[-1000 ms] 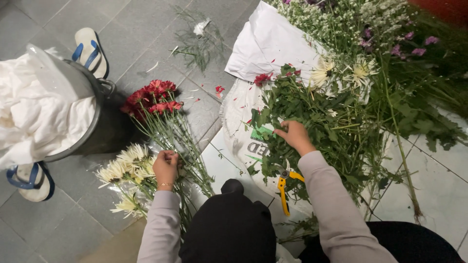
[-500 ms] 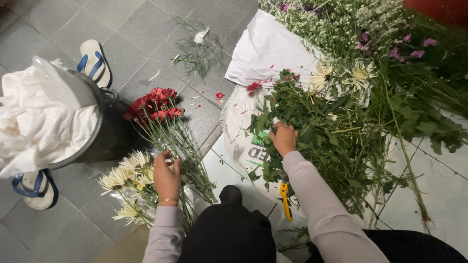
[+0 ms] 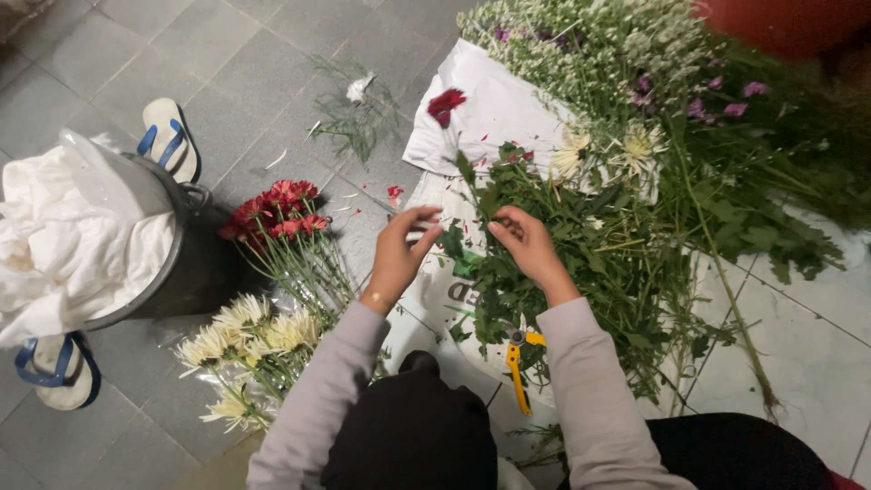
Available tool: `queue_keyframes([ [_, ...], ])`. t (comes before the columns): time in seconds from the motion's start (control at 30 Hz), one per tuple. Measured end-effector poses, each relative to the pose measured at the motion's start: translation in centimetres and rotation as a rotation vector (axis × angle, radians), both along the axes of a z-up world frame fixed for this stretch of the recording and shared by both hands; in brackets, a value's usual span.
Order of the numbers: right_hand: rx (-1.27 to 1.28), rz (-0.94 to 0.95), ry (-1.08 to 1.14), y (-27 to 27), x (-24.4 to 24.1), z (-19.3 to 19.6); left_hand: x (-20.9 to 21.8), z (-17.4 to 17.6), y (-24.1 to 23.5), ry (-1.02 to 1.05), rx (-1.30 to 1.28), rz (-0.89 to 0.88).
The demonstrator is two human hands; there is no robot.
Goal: The person sits on the floor and trims the stems of red and white flowers using yellow pruning shears. They remove leaves and unwanted parts from the stems, placing the cuttings on the floor and arranging the prepared flowers into bunches.
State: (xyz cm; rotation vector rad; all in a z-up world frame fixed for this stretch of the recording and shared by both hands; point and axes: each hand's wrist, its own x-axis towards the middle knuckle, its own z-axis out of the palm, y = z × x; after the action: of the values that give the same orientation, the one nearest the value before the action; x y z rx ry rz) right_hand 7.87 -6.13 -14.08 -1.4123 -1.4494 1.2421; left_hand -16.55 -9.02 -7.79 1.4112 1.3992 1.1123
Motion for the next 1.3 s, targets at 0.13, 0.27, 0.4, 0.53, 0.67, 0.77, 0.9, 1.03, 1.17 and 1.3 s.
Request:
queue_keyframes([
  [0.13, 0.104, -0.007, -0.129, -1.5, 0.3, 4.9, 3.2, 1.7, 4.6, -0.067, 0.04, -0.004],
  [0.27, 0.225, -0.037, -0.171, -2.6, 0.4, 6.9, 4.9, 1.0, 6.6, -0.008, 0.011, -0.05],
  [0.4, 0.223, -0.033, -0.199, -3.6, 0.3, 9.5, 5.9, -0.1, 7.2, 0.003, 0.0, -0.042],
  [0.53, 0.241, -0.11, -0.074, -3.1, -0.1, 13.7, 6.6, 1.8, 6.0, 0.066, -0.01, -0.095],
  [0.67, 0.306, -0.129, 0.161, -0.5, 0.3, 12.5, 8.0, 2.3, 6.2, 0.172, 0.036, -0.147],
  [0.77, 0.258, -0.199, 0.262, -0.1, 1.2, 11.2, 7.9, 3.7, 6.5, 0.171, 0.054, -0.098],
  [0.9, 0.157, -0.184, 0.219, -0.3, 1.8, 9.5, 7.5, 5.0, 6.4, 0.133, 0.078, -0.08],
  [1.03, 0.126, -0.186, -0.105, -0.4, 2.1, 9.7, 6.6, 5.4, 6.8, 0.073, 0.106, -0.064],
  [1.17, 0.27, -0.109, -0.141, -0.9, 0.8, 12.0, 7.1, 5.8, 5.8, 0.071, 0.114, -0.129],
  [1.3, 0.465, -0.061, -0.188, -0.6, -0.6, 9.7, 7.9, 6.1, 5.5, 0.068, 0.147, -0.149],
])
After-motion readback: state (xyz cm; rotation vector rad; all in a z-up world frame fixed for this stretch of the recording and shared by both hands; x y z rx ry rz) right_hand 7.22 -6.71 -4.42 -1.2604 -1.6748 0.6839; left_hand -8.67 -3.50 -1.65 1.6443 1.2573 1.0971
